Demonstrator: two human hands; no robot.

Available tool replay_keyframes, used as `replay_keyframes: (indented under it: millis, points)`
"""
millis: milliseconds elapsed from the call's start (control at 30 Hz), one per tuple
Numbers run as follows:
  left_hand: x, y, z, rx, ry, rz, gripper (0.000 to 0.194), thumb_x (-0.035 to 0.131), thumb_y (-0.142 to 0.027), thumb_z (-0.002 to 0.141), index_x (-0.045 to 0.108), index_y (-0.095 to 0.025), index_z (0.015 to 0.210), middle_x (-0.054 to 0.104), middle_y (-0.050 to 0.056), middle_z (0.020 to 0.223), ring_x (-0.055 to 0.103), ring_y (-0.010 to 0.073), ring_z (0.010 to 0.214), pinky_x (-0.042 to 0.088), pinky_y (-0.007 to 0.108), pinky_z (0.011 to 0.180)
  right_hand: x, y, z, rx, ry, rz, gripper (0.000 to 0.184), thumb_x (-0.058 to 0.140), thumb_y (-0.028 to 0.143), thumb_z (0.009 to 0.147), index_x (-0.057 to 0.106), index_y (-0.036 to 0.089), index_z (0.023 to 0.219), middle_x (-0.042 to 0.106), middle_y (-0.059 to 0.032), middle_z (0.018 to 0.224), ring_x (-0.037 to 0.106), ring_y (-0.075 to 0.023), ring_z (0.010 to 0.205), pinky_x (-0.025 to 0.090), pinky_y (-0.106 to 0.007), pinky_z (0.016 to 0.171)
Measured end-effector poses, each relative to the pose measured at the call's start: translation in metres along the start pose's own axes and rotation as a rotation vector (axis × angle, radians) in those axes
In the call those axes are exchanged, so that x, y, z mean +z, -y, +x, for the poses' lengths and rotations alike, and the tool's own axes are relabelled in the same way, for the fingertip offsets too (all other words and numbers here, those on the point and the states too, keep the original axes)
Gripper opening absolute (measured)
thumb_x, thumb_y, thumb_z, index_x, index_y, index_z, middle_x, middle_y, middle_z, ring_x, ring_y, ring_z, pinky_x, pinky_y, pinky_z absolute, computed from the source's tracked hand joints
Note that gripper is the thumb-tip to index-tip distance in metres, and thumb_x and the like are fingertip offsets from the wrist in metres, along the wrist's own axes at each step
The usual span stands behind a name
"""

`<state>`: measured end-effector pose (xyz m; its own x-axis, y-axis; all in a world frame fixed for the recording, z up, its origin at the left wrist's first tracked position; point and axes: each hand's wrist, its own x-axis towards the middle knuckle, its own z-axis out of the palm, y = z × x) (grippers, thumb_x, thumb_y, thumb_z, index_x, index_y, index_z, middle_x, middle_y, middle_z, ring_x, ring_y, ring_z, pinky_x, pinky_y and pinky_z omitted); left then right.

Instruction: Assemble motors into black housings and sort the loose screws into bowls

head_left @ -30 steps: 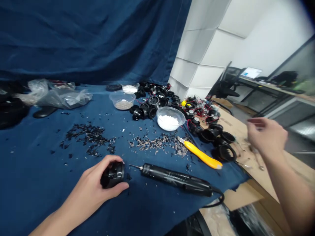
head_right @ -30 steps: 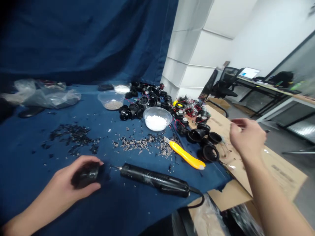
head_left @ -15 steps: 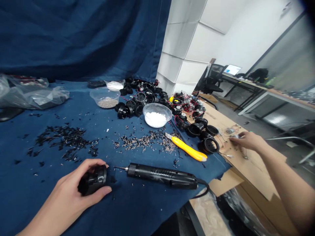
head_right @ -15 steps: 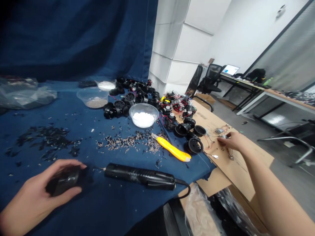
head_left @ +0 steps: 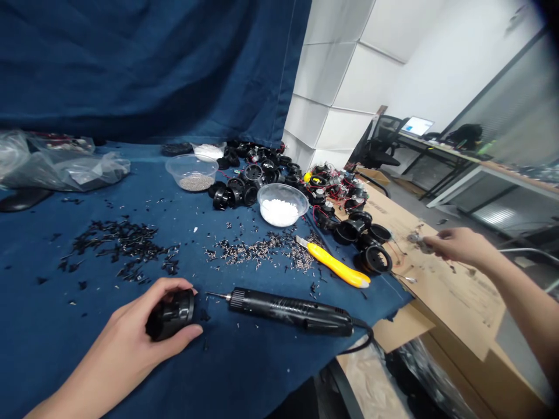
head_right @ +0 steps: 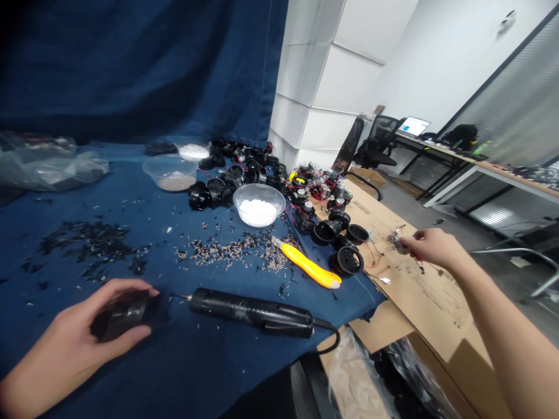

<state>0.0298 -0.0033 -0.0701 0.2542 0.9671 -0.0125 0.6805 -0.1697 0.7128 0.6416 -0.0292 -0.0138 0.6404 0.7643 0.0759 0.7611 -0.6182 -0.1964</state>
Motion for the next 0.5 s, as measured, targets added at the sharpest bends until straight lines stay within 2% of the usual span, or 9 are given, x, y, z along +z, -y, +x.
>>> replay_keyframes:
  millis: [133,267,400,500]
  points:
    - [0.0,0.0,0.0,0.013,-0.017,0.004,0.047,0.065,-0.058,0.074,0.053,-0.03,0.11,0.068,-0.001,0.107,0.061,0.0254,0.104,0.044,0.034,0.091,-0.002,0.008,-0.011,0.143,0.098,0.2,0.034,0.061,0.042,0.077,0.062,0.017,0.056,0.065,-0.0144,0.062,0.058,-0.0217,0.053,0.044,-0.035,0.054]
    - [0.0,0.0,0.001,0.004,-0.014,-0.003,0.047,0.066,-0.057,0.073,0.054,-0.03,0.109,0.068,-0.001,0.107,0.06,0.0256,0.105,0.046,0.032,0.086,0.001,0.01,-0.019,0.177,0.126,0.359,0.024,0.062,0.033,0.076,0.062,0.016,0.059,0.061,-0.012,0.061,0.053,-0.0186,0.053,0.045,-0.035,0.057]
    - [-0.001,-0.002,0.001,0.032,-0.033,0.009,0.047,0.065,-0.058,0.074,0.055,-0.028,0.109,0.069,0.0,0.105,0.062,0.0254,0.102,0.049,0.03,0.081,-0.007,0.007,-0.018,0.14,0.112,0.483,0.016,0.066,0.028,0.074,0.061,0.017,0.064,0.06,-0.011,0.064,0.05,-0.0171,0.052,0.043,-0.036,0.052]
    - [-0.001,-0.002,0.001,0.034,-0.029,0.006,0.048,0.065,-0.058,0.074,0.055,-0.028,0.109,0.069,0.0,0.105,0.062,0.0256,0.102,0.048,0.03,0.083,-0.021,0.008,-0.016,0.031,-0.032,0.522,0.019,0.061,0.034,0.08,0.056,0.02,0.068,0.053,-0.0069,0.061,0.043,-0.014,0.047,0.035,-0.033,0.043]
